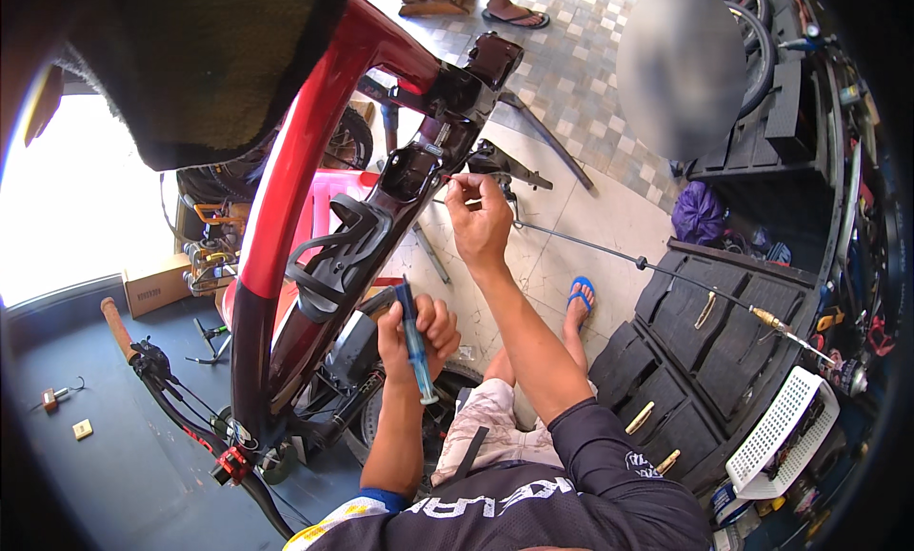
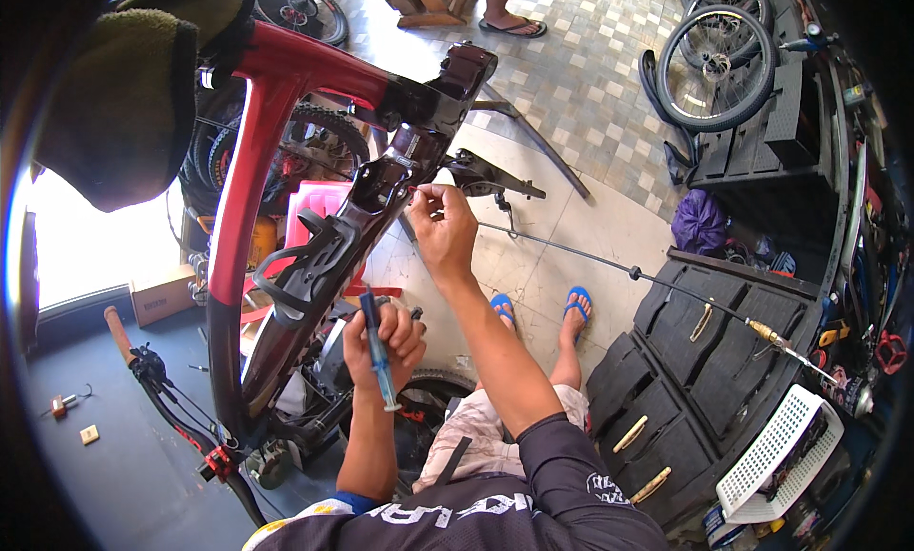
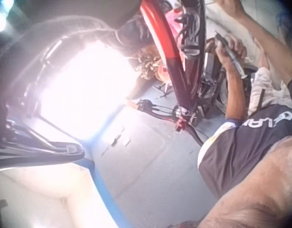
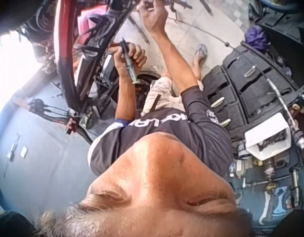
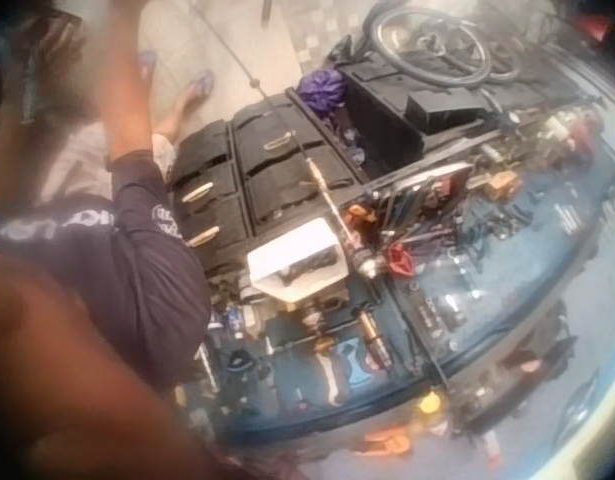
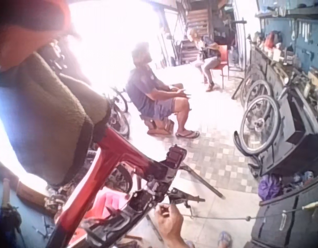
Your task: The person is working on a bicycle in a workshop. They handle a syringe-like tool and a small part, then use a screwdriver to work on the bicycle frame near the seat post.
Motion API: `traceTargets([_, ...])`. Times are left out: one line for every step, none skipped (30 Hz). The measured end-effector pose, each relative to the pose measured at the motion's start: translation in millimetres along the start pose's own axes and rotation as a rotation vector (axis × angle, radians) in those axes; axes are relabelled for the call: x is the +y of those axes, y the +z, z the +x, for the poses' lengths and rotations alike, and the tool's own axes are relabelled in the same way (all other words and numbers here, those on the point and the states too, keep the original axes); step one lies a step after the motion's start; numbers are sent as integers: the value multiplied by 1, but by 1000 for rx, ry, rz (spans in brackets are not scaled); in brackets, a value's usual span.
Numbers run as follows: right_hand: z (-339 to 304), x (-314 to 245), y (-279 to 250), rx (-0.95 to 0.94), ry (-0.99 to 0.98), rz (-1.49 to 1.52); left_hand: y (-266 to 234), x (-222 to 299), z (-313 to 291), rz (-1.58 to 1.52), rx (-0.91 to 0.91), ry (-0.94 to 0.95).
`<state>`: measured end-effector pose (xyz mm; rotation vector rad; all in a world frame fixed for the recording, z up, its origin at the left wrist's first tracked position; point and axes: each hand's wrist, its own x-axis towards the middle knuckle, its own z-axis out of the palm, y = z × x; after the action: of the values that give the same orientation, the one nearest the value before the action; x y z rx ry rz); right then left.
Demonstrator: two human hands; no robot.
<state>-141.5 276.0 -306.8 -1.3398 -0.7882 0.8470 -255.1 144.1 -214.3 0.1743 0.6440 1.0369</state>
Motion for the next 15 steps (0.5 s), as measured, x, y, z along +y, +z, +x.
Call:
traceTargets([-3, 0, 3, 1, 4, 1, 13, 5, -7, 76, -6, 19])
traceTargets([-4, 1, 4, 0, 20, -15, 22, 11, -14, 160, -45, 21])
traceTargets([-5, -1, 5, 0, 36, -29, 29, 21, -22, 247, -87, 23])
traceTargets([-7, 0, 6, 0, 52, -46, 40, 30, -29, 332, -127, 22])
traceTargets([-9, 1, 9, 31, 21, -18, 55, 40, -36, 425, -98, 58])
traceTargets([-11, 3, 12, 49, 22, -8, 72, 51, -44, 511, -60, 113])
traceTargets([-10, 6, 12, 81, 22, 2, 88, 61, -46, 640, -36, 201])
traceTargets([-9, 9, 12, 104, 51, -7, 101, 71, -47, 768, -16, 291])
traceTargets([-10, 8, 14, 108, 64, -2, 111, 86, -51, 875, -3, 390])
traceTargets([-11, 6, 17, 109, 75, 2, 120, 102, -56, 979, 14, 491])
traceTargets([-13, 4, 18, 107, 72, 19, 130, 117, -59, 998, 30, 570])
traceTargets([-16, 2, 20, 101, 72, 41, 143, 133, -64, 1020, 50, 650])
traceTargets([-17, 2, 21, 111, 83, 71, 159, 149, -66, 1050, 80, 676])
traceTargets([-17, 3, 22, 123, 92, 102, 171, 164, -64, 1080, 108, 701])
traceTargets([-17, -2, 22, 118, 96, 114, 175, 184, -63, 1090, 114, 699])
